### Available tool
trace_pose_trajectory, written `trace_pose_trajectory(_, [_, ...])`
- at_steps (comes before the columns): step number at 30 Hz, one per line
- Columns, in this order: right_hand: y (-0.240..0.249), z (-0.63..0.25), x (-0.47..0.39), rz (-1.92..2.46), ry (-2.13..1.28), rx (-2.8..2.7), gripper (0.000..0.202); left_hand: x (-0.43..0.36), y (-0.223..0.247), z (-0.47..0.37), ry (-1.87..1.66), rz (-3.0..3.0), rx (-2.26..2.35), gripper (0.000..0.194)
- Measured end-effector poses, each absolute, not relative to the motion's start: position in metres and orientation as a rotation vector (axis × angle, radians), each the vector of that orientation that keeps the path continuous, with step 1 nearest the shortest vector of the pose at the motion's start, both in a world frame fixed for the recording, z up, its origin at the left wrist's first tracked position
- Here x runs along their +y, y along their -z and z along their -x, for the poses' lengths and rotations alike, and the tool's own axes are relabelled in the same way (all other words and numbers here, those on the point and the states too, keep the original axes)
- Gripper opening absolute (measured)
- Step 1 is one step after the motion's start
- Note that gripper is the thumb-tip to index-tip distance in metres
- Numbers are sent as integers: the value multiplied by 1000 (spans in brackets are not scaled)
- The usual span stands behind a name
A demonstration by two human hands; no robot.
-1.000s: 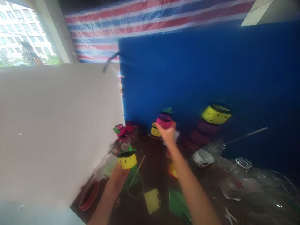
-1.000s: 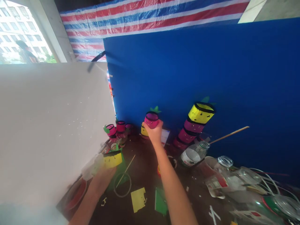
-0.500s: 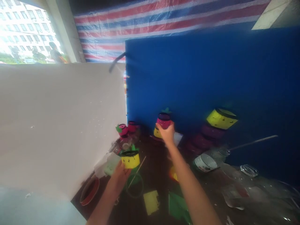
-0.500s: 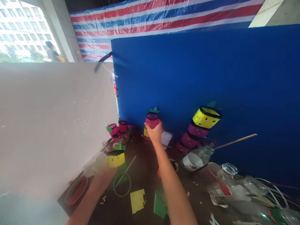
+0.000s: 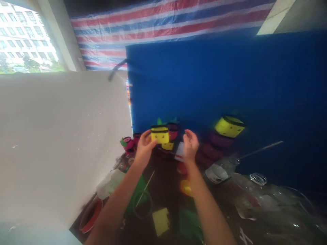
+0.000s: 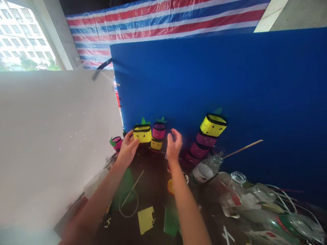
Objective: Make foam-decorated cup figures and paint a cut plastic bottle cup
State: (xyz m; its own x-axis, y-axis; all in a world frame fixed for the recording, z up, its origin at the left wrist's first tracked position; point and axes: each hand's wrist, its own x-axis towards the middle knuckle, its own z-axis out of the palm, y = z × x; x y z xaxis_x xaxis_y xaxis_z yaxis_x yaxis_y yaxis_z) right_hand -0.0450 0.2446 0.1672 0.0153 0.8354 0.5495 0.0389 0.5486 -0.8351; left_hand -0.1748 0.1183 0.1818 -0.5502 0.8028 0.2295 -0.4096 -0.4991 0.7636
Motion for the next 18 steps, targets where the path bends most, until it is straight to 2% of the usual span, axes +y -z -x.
trace_pose_trajectory(4, [-200,30,244,665,-810,-1517,38,176,-214,176,-2019,-989,862,64])
trace_pose_trajectory(8, [-216,29,252,581,-897,-1586,39,206,-216,183,-1930,-1126,863,68])
trace_pose_trajectory(18, [-201,38,261,557,-1019,-1579,36,227,-198,205,-1761,-1292,969,67])
